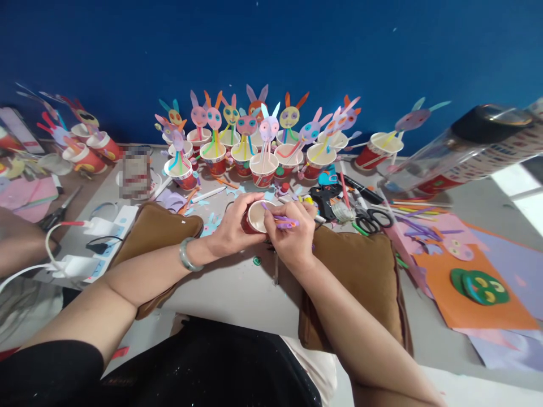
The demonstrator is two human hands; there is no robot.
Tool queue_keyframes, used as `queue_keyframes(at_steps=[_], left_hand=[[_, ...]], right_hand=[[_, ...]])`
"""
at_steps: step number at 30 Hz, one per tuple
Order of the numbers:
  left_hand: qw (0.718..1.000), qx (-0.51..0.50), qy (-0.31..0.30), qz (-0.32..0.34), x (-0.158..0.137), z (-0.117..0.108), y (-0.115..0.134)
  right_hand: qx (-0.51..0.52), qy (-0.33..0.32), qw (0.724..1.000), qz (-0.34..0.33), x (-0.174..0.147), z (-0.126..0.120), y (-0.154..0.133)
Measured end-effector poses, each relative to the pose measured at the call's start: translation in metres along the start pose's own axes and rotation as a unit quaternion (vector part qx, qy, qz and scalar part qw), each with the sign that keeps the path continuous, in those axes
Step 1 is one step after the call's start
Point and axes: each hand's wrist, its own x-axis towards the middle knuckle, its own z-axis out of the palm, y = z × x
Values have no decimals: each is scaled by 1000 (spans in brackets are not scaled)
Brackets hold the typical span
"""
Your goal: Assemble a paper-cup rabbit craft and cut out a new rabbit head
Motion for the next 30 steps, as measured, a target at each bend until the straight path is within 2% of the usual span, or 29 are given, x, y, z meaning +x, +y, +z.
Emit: queue_keyframes(at_steps=[6, 9, 12, 16, 18, 22, 26, 30], left_hand=[[996, -86, -8, 10, 0, 0, 3], [975, -209, -32, -68, 5, -4, 4], [938, -294, -16, -181, 13, -10, -1], [921, -279, -48, -267, 18, -14, -9], [922, -265, -64, -274, 18, -14, -9], [919, -276, -57, -277, 20, -15, -7], [903, -312, -66, -288, 23, -18, -7], [879, -339, -72, -326, 25, -20, -6]], right_hand=[[24, -8, 999, 31, 1, 1, 1], [39, 1, 998, 45, 2, -2, 2], [72, -6, 995, 62, 3, -4, 2], [92, -30, 992, 86, 3, -4, 2], [101, -42, 989, 96, 4, -2, 3], [141, -64, 980, 127, 7, 1, 10], [190, -107, 963, 155, 11, 3, 16], [221, -147, 949, 168, 14, 3, 19]])
